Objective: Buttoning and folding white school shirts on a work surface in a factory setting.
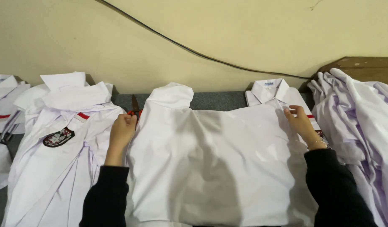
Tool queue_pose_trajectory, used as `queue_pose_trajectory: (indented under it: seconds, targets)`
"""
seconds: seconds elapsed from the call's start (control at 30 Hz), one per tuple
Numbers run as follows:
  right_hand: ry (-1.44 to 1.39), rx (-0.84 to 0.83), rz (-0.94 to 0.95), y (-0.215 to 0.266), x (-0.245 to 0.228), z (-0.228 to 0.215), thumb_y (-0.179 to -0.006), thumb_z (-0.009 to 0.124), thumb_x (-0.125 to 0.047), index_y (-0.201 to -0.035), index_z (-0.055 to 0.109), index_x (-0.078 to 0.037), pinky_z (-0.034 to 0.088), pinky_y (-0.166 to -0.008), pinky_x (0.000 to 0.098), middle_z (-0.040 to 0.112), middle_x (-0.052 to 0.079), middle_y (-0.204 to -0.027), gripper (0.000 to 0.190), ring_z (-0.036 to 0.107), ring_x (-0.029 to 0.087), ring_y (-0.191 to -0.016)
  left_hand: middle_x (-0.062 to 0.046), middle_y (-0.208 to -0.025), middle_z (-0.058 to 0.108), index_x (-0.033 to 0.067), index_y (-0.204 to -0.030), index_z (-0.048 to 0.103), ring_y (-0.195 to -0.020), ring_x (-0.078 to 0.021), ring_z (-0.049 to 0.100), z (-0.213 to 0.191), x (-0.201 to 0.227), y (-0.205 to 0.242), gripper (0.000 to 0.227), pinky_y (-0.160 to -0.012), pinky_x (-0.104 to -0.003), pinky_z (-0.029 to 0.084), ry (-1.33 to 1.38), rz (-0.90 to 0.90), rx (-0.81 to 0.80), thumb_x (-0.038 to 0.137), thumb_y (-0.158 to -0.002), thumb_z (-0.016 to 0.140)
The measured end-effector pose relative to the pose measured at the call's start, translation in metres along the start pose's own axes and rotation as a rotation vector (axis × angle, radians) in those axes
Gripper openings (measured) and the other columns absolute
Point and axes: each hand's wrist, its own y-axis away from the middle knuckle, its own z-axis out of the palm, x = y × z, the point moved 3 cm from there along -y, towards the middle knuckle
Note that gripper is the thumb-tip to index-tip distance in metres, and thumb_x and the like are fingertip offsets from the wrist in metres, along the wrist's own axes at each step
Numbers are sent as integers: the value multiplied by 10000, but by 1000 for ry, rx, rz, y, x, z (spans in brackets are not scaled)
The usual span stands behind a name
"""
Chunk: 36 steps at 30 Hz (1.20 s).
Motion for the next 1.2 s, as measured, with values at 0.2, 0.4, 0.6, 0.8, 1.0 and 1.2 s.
queue_pose_trajectory:
  seconds: [0.2,0.4,0.6,0.8,1.0,1.2]
  targets:
    - [147,-33,132,-29,-15,29,-981,614,-642,-1369,653,-62,551,-920,501,734,185,-1197,699,681,361,-1135,-209,-1220,712,53,-1299,640,-1228,-414,639,52,-8,-40,638,-1018,-541,510,-167,-65,-77,578,-938,616]
    - [155,130,55,-92,60,33,-1057,621,-450,-1253,680,32,528,-904,592,705,302,-1138,523,650,488,-1117,-168,-1098,756,76,-1182,719,-1150,-406,678,70,-56,-75,407,-951,-520,541,-66,-74,3,427,-981,675]
    - [-46,167,120,-88,64,33,-1066,659,-318,-1271,531,-34,549,-792,503,666,251,-1172,373,669,426,-1014,-204,-1208,732,91,-1174,730,-1237,-444,621,67,-34,-66,513,-1017,-554,504,-128,-112,-41,519,-1061,470]
    - [-138,81,86,-58,8,30,-1118,556,-464,-1284,654,67,476,-958,611,666,344,-1191,565,598,538,-1163,-223,-1126,749,50,-1133,762,-1175,-444,658,58,-6,-69,579,-990,-546,516,-84,-20,-57,578,-956,604]
    - [139,204,17,-112,67,44,-1139,564,-352,-1226,700,43,508,-933,602,712,315,-1106,426,632,508,-1127,-176,-930,764,45,-1015,732,-989,-400,728,86,-48,-112,349,-828,-490,573,-49,13,87,386,-941,747]
    - [221,178,140,-112,72,59,-1148,438,-470,-1364,610,-59,485,-936,610,696,288,-1215,495,627,501,-1167,-227,-900,751,20,-1087,645,-935,-393,757,74,-6,-78,335,-836,-488,610,-448,212,103,323,-1079,501]
